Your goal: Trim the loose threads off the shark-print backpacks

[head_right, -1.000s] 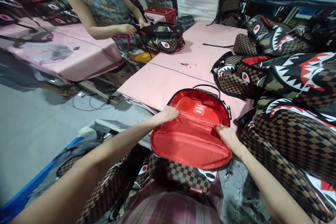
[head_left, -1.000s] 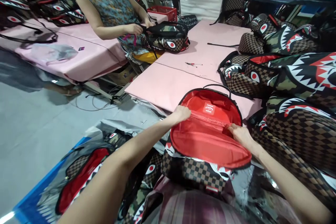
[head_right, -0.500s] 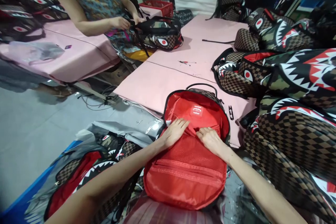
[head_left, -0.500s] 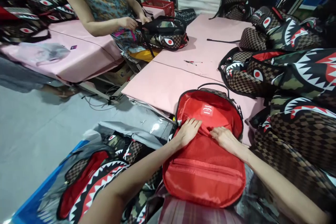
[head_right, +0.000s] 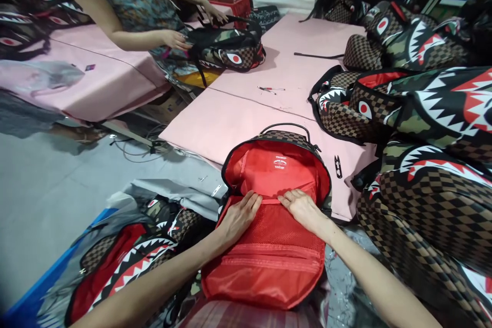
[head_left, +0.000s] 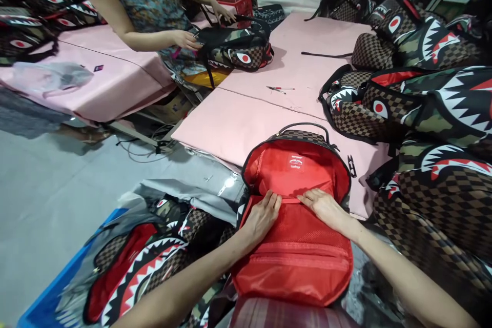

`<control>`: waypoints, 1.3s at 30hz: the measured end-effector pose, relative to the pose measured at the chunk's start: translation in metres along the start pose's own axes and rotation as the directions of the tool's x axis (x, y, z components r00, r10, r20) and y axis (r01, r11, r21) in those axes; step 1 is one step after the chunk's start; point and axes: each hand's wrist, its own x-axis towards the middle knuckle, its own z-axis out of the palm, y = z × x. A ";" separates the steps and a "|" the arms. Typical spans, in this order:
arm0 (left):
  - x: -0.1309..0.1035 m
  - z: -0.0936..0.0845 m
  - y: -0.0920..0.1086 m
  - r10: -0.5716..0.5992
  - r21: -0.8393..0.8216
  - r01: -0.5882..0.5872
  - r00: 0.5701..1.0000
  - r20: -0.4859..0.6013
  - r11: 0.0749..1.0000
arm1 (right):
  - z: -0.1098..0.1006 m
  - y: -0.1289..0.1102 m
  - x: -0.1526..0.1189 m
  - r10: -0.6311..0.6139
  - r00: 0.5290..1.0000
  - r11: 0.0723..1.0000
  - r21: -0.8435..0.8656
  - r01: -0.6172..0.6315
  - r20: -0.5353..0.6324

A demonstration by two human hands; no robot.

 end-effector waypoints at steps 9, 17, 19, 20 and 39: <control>0.016 0.001 -0.005 0.019 -0.082 -0.020 1.000 -0.011 0.996 | -0.031 0.087 0.113 0.437 0.898 0.745 0.535 -0.398 0.059; 0.025 0.004 -0.007 0.022 -0.124 -0.022 1.000 0.005 0.992 | -0.001 0.100 0.087 0.428 0.903 0.814 0.446 -0.373 -0.026; 0.028 0.005 -0.006 0.025 -0.123 -0.023 1.000 0.017 0.992 | 0.010 0.095 0.076 0.401 0.916 0.847 0.394 -0.358 -0.030; 0.029 0.005 -0.006 0.023 -0.121 -0.020 1.000 0.020 0.992 | 0.013 0.093 0.074 0.375 0.926 0.876 0.343 -0.340 -0.038; 0.112 -0.020 -0.023 -0.055 -0.442 0.118 0.987 0.154 0.889 | -0.041 0.149 -0.011 0.882 0.291 0.470 0.745 -0.473 -0.371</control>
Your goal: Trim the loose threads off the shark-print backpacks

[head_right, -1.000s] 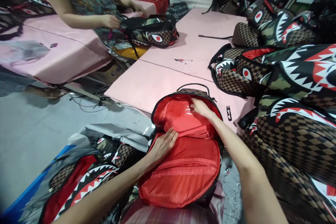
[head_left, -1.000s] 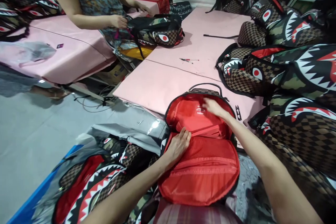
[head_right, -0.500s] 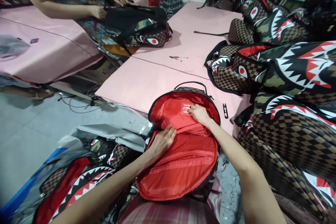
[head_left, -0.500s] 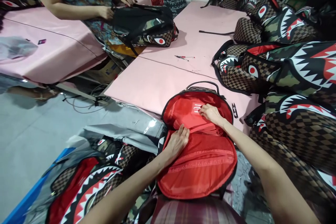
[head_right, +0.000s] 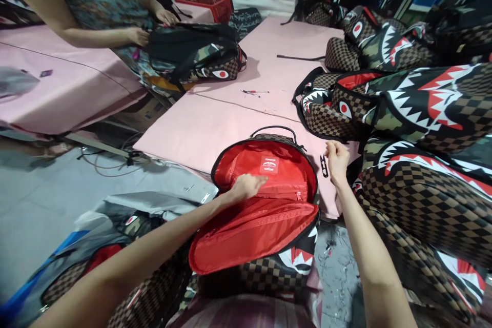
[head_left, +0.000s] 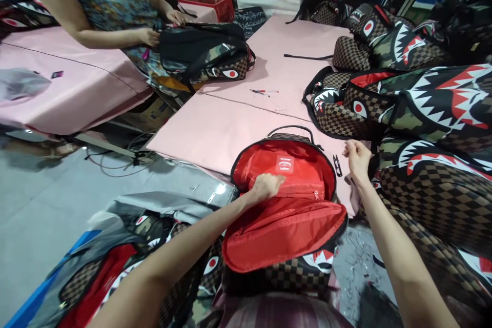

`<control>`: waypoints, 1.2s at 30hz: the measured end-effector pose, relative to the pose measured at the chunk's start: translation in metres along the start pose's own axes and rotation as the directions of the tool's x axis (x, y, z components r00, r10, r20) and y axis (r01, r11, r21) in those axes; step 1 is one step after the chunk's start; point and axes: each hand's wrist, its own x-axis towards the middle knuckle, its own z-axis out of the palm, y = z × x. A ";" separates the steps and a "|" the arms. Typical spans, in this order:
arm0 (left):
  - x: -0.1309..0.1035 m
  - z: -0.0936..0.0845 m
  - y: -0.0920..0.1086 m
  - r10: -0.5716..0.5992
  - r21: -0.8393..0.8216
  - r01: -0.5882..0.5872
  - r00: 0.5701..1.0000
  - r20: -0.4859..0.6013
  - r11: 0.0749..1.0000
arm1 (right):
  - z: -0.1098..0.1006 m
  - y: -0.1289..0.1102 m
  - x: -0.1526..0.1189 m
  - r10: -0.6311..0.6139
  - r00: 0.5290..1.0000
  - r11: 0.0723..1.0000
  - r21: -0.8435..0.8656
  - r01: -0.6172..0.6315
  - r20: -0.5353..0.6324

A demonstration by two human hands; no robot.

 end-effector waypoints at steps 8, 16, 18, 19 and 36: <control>0.061 0.014 0.015 0.028 -0.026 -0.030 0.996 -0.082 0.999 | 0.036 0.079 -0.009 0.295 0.932 0.804 -0.582 -0.123 0.210; 0.073 0.026 0.021 0.121 -0.045 -0.123 0.991 -0.060 0.991 | 0.037 0.092 -0.002 0.343 0.916 0.828 -0.529 -0.189 0.210; 0.073 0.030 0.022 0.102 -0.110 -0.112 0.991 -0.090 0.988 | 0.035 0.094 -0.002 0.359 0.911 0.860 -0.450 -0.240 0.201; 0.073 0.031 0.022 0.085 -0.154 -0.101 0.991 -0.108 0.983 | 0.034 0.095 -0.004 0.370 0.908 0.878 -0.394 -0.272 0.198; 0.029 -0.020 0.032 -0.233 -0.993 -0.005 0.972 0.022 -0.114 | 0.007 -0.031 0.000 0.041 0.984 0.952 0.292 -0.091 0.173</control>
